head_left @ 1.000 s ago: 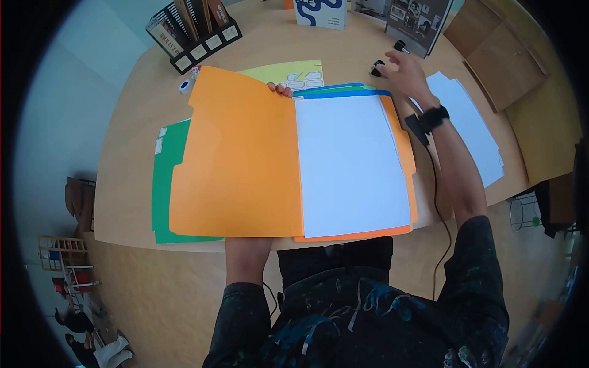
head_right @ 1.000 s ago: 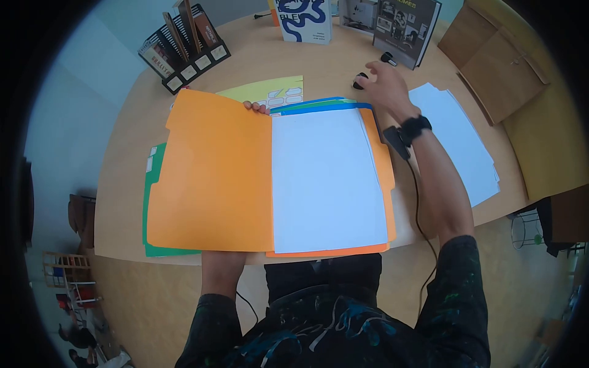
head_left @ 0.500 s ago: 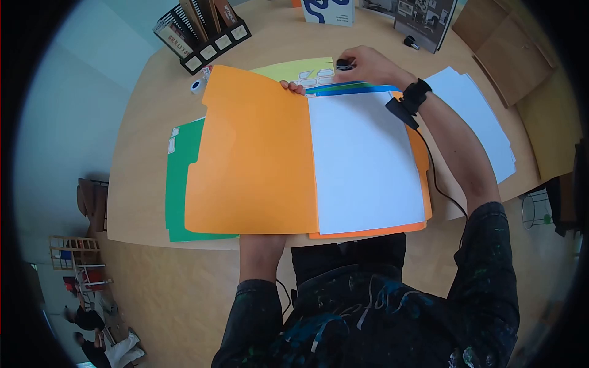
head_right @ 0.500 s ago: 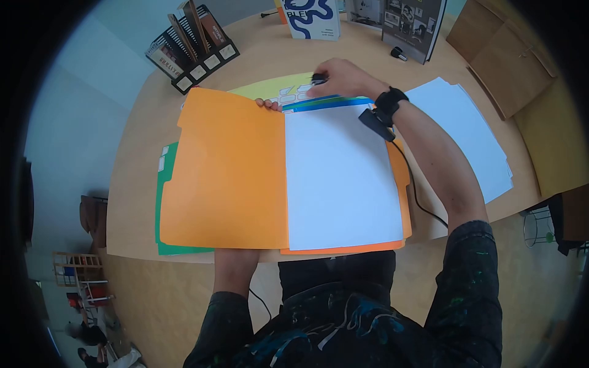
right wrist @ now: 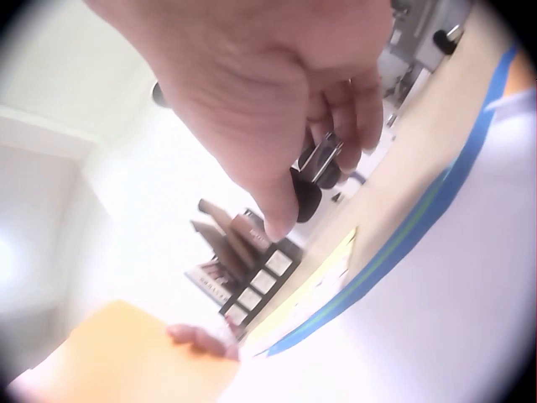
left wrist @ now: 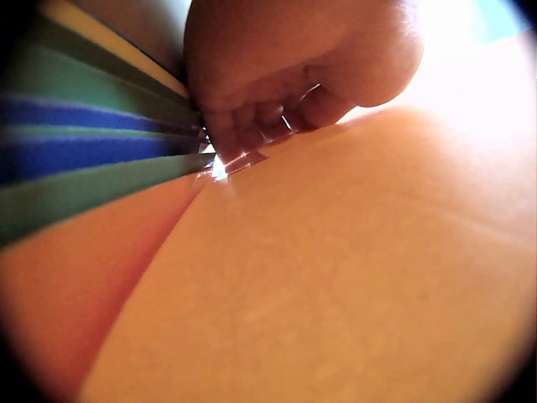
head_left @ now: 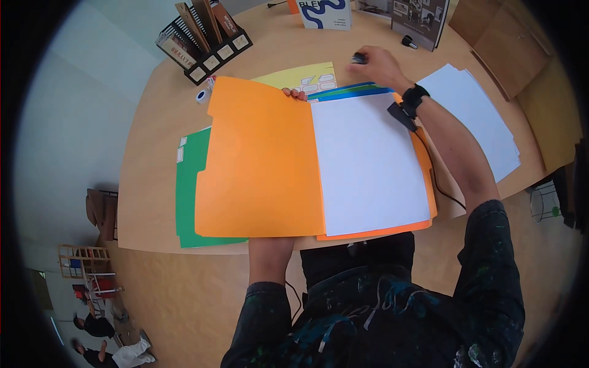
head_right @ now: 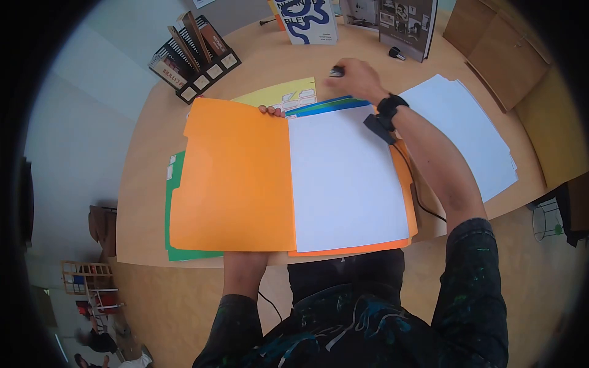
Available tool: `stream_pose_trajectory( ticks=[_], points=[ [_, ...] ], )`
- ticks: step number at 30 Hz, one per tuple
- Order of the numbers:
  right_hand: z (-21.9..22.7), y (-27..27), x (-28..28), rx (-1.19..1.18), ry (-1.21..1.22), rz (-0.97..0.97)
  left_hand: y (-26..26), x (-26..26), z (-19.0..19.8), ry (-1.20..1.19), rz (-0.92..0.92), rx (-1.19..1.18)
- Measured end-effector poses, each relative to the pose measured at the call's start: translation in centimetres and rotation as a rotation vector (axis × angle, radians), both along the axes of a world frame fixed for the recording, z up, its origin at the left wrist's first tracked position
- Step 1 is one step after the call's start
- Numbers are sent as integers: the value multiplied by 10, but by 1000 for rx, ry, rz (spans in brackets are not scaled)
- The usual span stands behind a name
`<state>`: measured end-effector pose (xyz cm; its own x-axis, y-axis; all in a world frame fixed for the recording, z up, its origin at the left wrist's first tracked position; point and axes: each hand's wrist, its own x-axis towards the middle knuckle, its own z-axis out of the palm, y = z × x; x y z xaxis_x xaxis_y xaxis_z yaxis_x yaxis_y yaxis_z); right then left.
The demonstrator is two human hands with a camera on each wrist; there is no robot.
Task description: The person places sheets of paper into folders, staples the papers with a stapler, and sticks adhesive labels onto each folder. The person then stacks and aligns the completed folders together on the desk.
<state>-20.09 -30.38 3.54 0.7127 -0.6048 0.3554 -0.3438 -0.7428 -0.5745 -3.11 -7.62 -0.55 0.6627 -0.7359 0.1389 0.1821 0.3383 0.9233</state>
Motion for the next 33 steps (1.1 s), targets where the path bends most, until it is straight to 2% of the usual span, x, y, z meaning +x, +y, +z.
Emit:
stream_pose_trajectory(
  ticks=[1, 2, 4, 5, 7, 10, 17, 19, 20, 22, 23, 24, 26, 27, 29, 33],
  points=[
    [-1, -12, -10, -6, 9, -99, -13, 7, -54, 636, -282, -605],
    [-5, -27, -20, -7, 8, -99, -14, 14, -63, 635, -282, -606],
    [-18, -53, -37, -25, 43, -269, -7, 4, -52, 522, -484, -662],
    [-21, -60, -44, -26, 43, -272, -4, 2, -55, 523, -487, -663],
    [-27, -69, -52, -45, 122, -300, 3, -15, -36, 640, -295, -532],
    [-34, -70, -57, 0, 102, -328, -13, -3, -55, 593, -307, -636],
    [-31, -68, -56, -28, 155, -310, -10, -9, -45, 715, -337, -645],
    [-35, -60, -55, -417, -11, -471, -8, -16, -32, 713, -198, -614],
    [-26, -46, -60, -418, -8, -466, -7, -16, -34, 716, -193, -616],
    [12, -5, -85, -84, -106, -99, 169, -110, -59, 542, -113, -444],
    [19, 5, -95, 103, -37, 121, 256, -154, -65, 456, -72, -357],
    [24, 19, -105, 106, -33, 128, 259, -158, -58, 370, -34, -268],
    [28, 44, -124, 123, 239, 463, 260, -166, -38, 195, 36, -86],
    [21, 50, -130, 124, 239, 465, 259, -169, -28, 107, 67, 4],
    [5, 57, -138, -152, 468, 526, 253, -174, -7, -74, 127, 184],
    [-4, 61, -144, -23, 520, 522, 218, -178, 37, -431, 243, 541]
  ],
)
